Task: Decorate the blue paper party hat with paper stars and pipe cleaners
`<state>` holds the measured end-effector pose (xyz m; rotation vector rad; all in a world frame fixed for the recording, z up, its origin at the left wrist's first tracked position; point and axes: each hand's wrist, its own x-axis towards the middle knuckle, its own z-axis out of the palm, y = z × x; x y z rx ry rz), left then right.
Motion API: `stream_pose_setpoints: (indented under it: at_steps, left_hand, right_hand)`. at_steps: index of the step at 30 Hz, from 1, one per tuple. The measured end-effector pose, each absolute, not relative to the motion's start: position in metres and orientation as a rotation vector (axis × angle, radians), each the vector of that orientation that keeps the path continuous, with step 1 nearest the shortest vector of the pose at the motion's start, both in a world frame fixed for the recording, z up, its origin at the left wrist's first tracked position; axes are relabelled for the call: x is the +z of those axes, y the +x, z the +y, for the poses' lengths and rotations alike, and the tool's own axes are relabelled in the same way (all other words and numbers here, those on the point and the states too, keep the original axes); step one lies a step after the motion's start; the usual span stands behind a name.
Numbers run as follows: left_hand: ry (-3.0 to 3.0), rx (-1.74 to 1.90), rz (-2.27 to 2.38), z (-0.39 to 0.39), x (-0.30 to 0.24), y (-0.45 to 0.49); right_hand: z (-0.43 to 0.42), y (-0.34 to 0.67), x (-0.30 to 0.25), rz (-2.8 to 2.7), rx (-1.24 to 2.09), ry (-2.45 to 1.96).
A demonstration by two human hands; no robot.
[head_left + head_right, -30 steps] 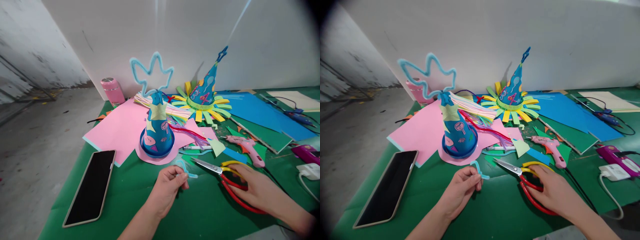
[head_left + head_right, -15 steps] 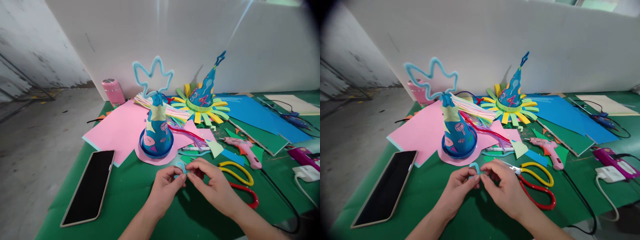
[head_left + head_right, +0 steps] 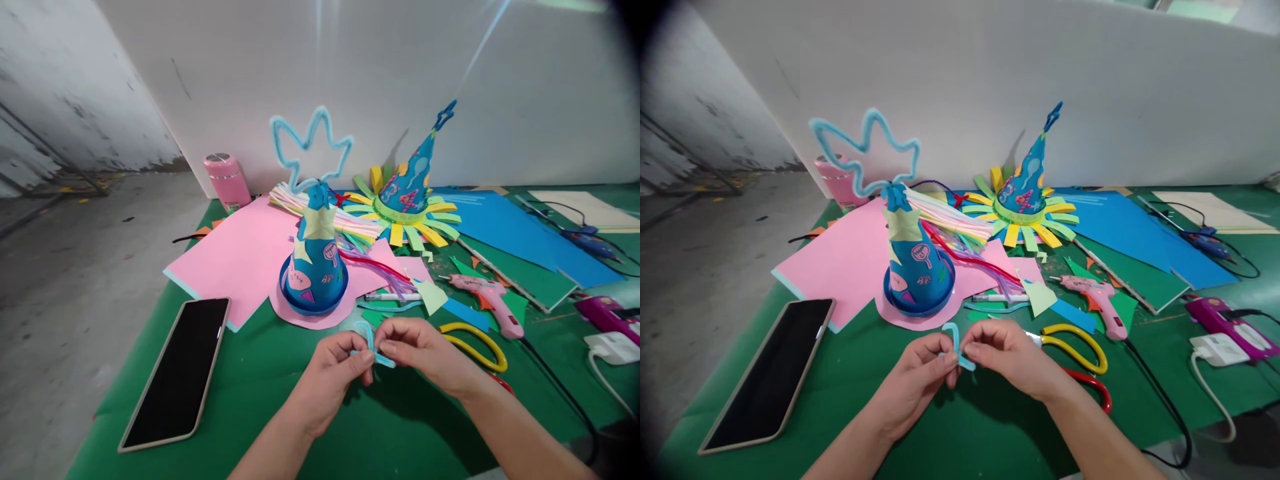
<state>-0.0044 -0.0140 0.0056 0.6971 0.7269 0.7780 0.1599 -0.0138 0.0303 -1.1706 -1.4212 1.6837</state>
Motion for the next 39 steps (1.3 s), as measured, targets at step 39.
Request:
stream_pose_setpoints:
  at_steps: [39]
  left_hand:
    - [0.500, 0.656, 0.404, -0.018, 0.008, -0.006]
  right_hand:
    - [-0.014, 0.152, 0.000, -1.081, 1.965, -0.644]
